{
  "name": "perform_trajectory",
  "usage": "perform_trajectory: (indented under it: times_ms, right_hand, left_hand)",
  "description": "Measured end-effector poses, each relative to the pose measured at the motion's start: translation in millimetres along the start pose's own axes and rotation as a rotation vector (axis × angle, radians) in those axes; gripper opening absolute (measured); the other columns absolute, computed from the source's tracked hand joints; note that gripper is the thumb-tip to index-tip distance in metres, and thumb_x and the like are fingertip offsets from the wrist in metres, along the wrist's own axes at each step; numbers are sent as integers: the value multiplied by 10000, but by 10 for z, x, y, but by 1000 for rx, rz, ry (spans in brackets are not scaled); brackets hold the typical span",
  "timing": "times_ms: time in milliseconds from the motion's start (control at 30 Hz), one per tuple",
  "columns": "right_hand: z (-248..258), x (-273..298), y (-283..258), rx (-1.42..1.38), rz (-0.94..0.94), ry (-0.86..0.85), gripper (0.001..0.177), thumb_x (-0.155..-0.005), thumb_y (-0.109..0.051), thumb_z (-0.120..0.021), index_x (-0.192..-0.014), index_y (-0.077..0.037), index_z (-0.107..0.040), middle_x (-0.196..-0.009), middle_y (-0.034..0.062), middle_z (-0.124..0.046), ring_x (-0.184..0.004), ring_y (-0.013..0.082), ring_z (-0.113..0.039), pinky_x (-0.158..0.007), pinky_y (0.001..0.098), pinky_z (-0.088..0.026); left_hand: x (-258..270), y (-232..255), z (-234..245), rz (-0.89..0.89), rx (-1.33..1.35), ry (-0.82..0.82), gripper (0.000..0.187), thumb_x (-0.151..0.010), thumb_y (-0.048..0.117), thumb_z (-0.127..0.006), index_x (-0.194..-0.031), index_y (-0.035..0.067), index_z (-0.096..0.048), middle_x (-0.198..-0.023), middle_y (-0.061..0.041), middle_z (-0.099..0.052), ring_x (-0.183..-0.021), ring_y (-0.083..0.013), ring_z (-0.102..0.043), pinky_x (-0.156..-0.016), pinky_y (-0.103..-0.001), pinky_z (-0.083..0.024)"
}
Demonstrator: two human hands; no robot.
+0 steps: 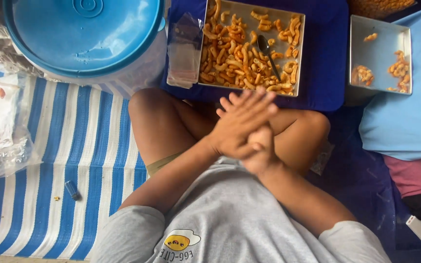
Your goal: Manually portioning and packaging fried snacks into small plastic bags using a spoon.
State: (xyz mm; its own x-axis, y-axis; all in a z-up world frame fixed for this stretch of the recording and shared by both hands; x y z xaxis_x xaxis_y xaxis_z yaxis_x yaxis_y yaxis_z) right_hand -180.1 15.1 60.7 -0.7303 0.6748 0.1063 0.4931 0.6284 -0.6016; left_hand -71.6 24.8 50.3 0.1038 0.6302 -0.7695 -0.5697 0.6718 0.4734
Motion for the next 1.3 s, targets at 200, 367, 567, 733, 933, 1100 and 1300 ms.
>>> perform_trajectory:
  times_ms: [200,367,567,733,933,1100,1300]
  right_hand:
    - [-674,287,-55,735,-45,-277,619,-1105,-431,-176,-1632,-107,-146,-1723,85,-8,-1560,297,-35,-1220,580,-40]
    - [-99,319,62,1018,-130,-158,485,-1039,-190,-588,-1489,-16,-527,-1558,209,-490,-1329,373,-576,-1094,516,-461]
    - [540,495,246,1049,-415,193,421,-1025,-227,-611,-1431,-118,-637,-1342,118,-709,-1199,189,-683,-1025,338,-539]
    - [737,622,217,1072,-415,296,388,-1020,-194,-597,-1386,-91,-675,-1268,173,-738,-1162,237,-691,-1017,374,-549]
    - [621,650,193,1144,-427,325,373,-1006,-191,-602,-1358,-108,-691,-1258,170,-744,-1166,266,-709,-1011,387,-557]
    - [562,674,216,1133,-326,319,337,-1010,-159,-593,-1306,-48,-709,-1195,206,-759,-1113,291,-730,-966,397,-580]
    - [327,589,179,1064,-103,216,510,-987,-238,-666,-1466,-98,-559,-1254,157,-729,-1087,218,-719,-934,359,-590]
  left_hand:
    - [304,-396,628,372,-33,239,802,-1084,627,-180,-1620,69,-396,-1640,-158,-414,-1501,-345,-377,-1275,-450,-238]
    - [508,-771,1125,720,-441,253,522,-1017,321,-728,-1494,218,-543,-1146,-48,-719,-1000,-354,-736,-791,-524,-606]
    - [814,-1575,1320,975,-675,-123,500,-1060,481,-619,-1492,229,-605,-1020,-168,-798,-910,-398,-773,-734,-516,-600]
    - [867,-1775,1266,1044,-740,-235,347,-1025,474,-642,-1312,309,-746,-878,-101,-797,-787,-327,-782,-664,-446,-629]
    - [744,-1384,1310,870,-742,-49,274,-1087,385,-622,-1279,262,-773,-890,-91,-804,-786,-317,-781,-670,-470,-631]
    - [544,-915,1316,530,-654,209,235,-1040,227,-710,-1264,215,-781,-775,-153,-757,-690,-373,-743,-555,-498,-568]
    - [793,-246,836,379,-338,138,316,-909,188,-794,-1216,261,-792,-676,-91,-713,-574,-294,-689,-515,-434,-535]
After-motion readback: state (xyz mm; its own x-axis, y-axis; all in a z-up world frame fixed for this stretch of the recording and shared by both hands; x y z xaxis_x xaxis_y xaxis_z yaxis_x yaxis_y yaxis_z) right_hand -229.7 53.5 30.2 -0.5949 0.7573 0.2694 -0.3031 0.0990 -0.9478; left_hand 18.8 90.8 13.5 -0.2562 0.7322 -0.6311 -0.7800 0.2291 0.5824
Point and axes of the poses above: each hand's wrist, its own x-axis away from the middle knuckle, its own z-axis out of the back of the hand, y = z × x, the point moved 1 cm from there along -x, towards the middle knuckle
